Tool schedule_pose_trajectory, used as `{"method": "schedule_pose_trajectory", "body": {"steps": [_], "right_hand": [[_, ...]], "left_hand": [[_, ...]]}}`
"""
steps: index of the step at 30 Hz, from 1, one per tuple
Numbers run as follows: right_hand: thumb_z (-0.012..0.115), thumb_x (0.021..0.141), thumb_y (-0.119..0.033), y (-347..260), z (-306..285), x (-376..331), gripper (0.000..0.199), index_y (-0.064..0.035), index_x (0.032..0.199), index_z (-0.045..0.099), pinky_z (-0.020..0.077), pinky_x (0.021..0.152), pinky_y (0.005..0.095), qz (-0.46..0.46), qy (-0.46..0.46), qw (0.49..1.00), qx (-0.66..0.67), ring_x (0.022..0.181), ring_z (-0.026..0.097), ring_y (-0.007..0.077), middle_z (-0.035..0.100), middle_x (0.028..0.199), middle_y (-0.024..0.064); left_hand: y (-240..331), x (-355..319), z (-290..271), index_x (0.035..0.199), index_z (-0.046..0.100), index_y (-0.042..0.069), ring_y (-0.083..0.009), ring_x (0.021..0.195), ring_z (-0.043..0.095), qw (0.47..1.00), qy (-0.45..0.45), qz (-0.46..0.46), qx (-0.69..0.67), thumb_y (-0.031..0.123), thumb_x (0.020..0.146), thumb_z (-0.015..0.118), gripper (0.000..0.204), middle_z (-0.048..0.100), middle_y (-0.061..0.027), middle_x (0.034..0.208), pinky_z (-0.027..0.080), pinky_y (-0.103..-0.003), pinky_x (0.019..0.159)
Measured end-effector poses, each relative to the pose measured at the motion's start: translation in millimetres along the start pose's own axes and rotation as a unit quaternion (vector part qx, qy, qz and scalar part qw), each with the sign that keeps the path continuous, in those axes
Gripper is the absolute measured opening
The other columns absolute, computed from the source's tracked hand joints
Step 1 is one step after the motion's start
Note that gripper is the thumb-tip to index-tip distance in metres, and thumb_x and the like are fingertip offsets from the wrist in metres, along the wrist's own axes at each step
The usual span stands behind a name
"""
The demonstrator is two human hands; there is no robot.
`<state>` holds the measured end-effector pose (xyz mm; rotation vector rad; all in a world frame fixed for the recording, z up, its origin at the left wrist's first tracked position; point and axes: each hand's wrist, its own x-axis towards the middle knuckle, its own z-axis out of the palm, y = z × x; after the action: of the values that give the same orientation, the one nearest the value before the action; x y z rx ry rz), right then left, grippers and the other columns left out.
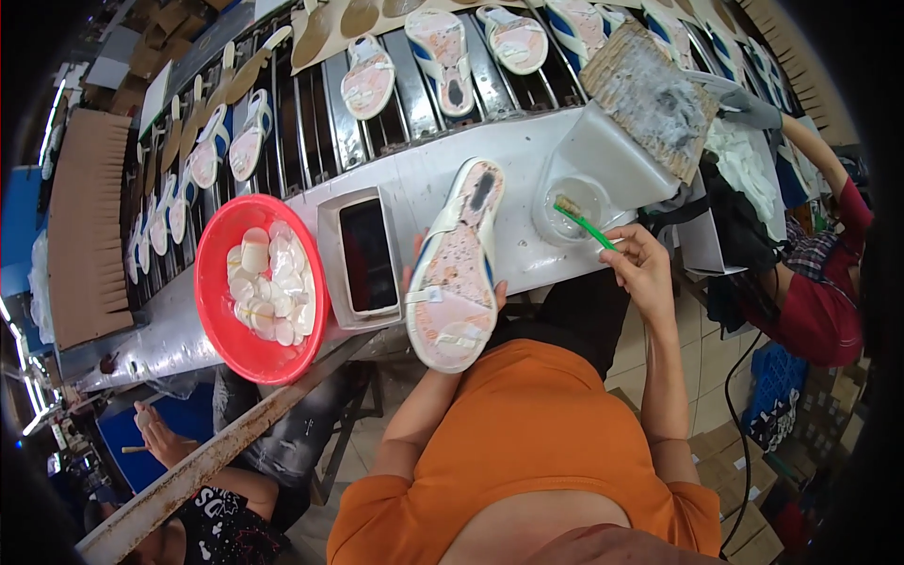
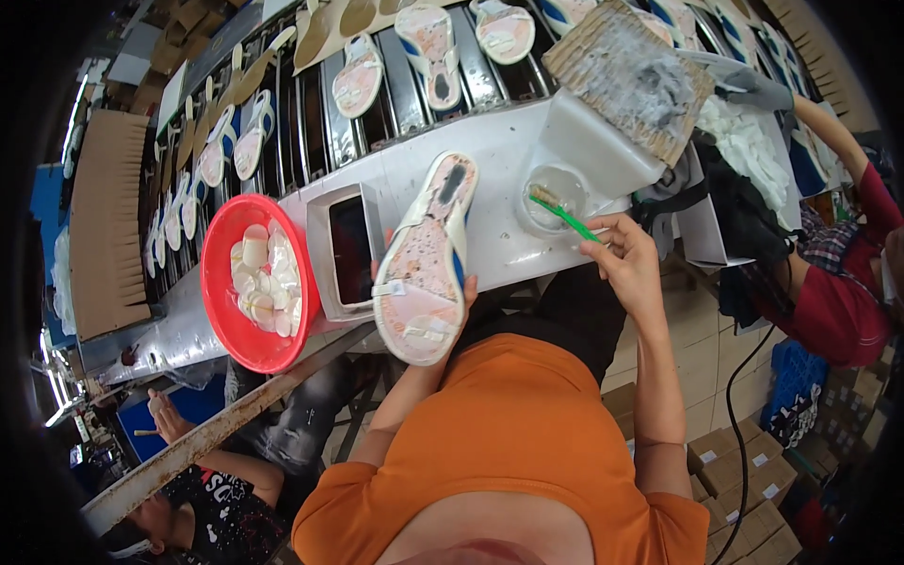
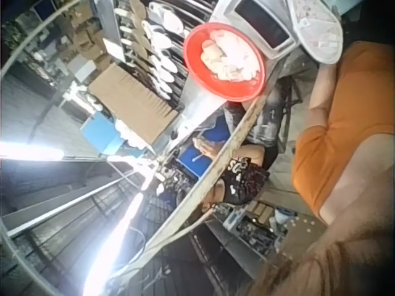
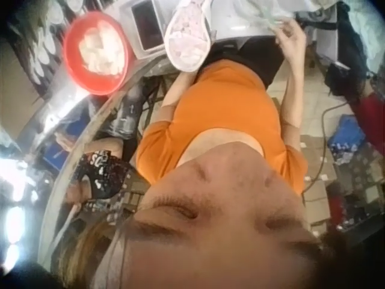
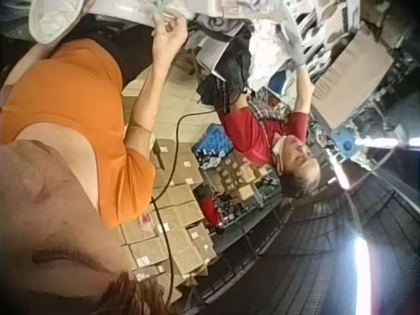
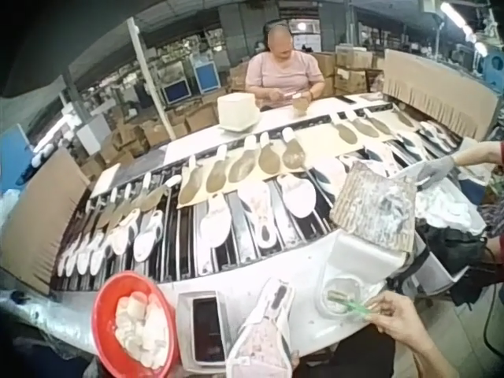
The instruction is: Applying adhesive or cleaning liquid to the soles of shoes on an assembly line conveyor belt.
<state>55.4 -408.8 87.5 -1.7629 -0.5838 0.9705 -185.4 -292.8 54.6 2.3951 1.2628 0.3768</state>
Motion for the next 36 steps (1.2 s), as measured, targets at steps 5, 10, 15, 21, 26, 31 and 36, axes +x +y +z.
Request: {"method": "schedule_pose_trajectory", "body": {"steps": [5, 10, 15, 21, 26, 31, 36], "right_hand": [[0.062, 0.09, -0.007, -19.2, 24.1, 9.6, 0.014, -0.0002, 0.102, 0.066, 0.0407, 0.055, 0.0181, -0.035, -0.026, 0.997, 0.066, 0.062, 0.052, 0.0042, 0.067, 0.079, 0.0027], [0.071, 0.081, -0.004, -40.1, 57.6, -8.6, 0.019, -0.0025, 0.1, 0.072, 0.0385, 0.059, 0.0194, -0.064, -0.096, 0.993, -0.025, 0.063, 0.047, 0.003, 0.066, 0.081, -0.001], [0.072, 0.082, -0.009, -39.9, 73.3, -8.2, 0.013, -0.0017, 0.093, 0.072, 0.0421, 0.06, 0.025, -0.174, -0.105, 0.972, -0.119, 0.064, 0.055, 0.0122, 0.066, 0.077, 0.0055], [0.071, 0.083, -0.01, -40.6, 75.5, 12.4, 0.011, -0.0003, 0.089, 0.07, 0.0463, 0.061, 0.0302, -0.208, 0.012, 0.954, -0.218, 0.069, 0.063, 0.022, 0.067, 0.082, 0.0116], [0.071, 0.083, -0.01, -47.7, 76.1, 0.2, 0.011, -0.0009, 0.089, 0.07, 0.0455, 0.059, 0.0305, -0.217, -0.07, 0.956, -0.184, 0.066, 0.062, 0.0224, 0.066, 0.081, 0.0115], [0.071, 0.083, -0.009, -43.1, 76.6, 29.6, 0.01, -0.0019, 0.089, 0.07, 0.0433, 0.054, 0.0322, -0.241, 0.059, 0.925, -0.287, 0.061, 0.059, 0.0244, 0.063, 0.077, 0.0106], [0.071, 0.083, -0.011, -42.5, 78.5, 4.8, 0.009, -0.0025, 0.088, 0.07, 0.0433, 0.054, 0.0328, -0.264, -0.04, 0.94, -0.212, 0.061, 0.06, 0.0244, 0.062, 0.076, 0.0094]], "left_hand": [[2.8, 2.0, 25.9, 0.152, 0.019, 0.016, -0.0255, 0.145, 0.014, 0.945, 0.046, 0.045, -0.322, 0.054, 0.084, 0.059, 0.087, 0.015, -0.0114, 0.156, 0.005, -0.051, 0.117], [2.4, 1.7, 27.4, 0.152, 0.017, 0.021, -0.0267, 0.141, 0.022, 0.651, -0.008, -0.069, -0.756, 0.05, 0.09, 0.053, 0.078, 0.019, -0.0078, 0.153, 0.023, -0.054, 0.111], [-3.1, -0.3, 27.0, 0.152, 0.017, 0.026, -0.0279, 0.136, 0.032, 0.45, -0.046, -0.087, -0.887, 0.047, 0.095, 0.047, 0.068, 0.026, -0.0064, 0.149, 0.043, -0.055, 0.1], [3.5, 3.0, 33.6, 0.149, 0.024, 0.034, -0.0287, 0.131, 0.038, 0.739, 0.017, 0.025, -0.673, 0.048, 0.096, 0.042, 0.057, 0.033, -0.0072, 0.145, 0.051, -0.06, 0.089], [3.3, 2.6, 19.9, 0.147, 0.031, 0.023, -0.0256, 0.122, 0.048, 0.479, -0.014, -0.135, -0.867, 0.052, 0.095, 0.044, 0.061, 0.041, -0.0058, 0.141, 0.052, -0.054, 0.089], [-10.8, 24.5, 12.1, 0.138, 0.046, 0.019, -0.0203, 0.11, 0.057, 0.252, -0.172, -0.296, -0.905, 0.057, 0.092, 0.047, 0.059, 0.057, -0.0049, 0.124, 0.053, -0.052, 0.085], [0.5, 9.2, 2.7, 0.151, 0.008, 0.01, -0.0271, 0.14, 0.022, 0.41, -0.127, -0.137, -0.893, 0.049, 0.08, 0.066, 0.1, 0.019, -0.0127, 0.152, 0.014, -0.046, 0.116]]}}
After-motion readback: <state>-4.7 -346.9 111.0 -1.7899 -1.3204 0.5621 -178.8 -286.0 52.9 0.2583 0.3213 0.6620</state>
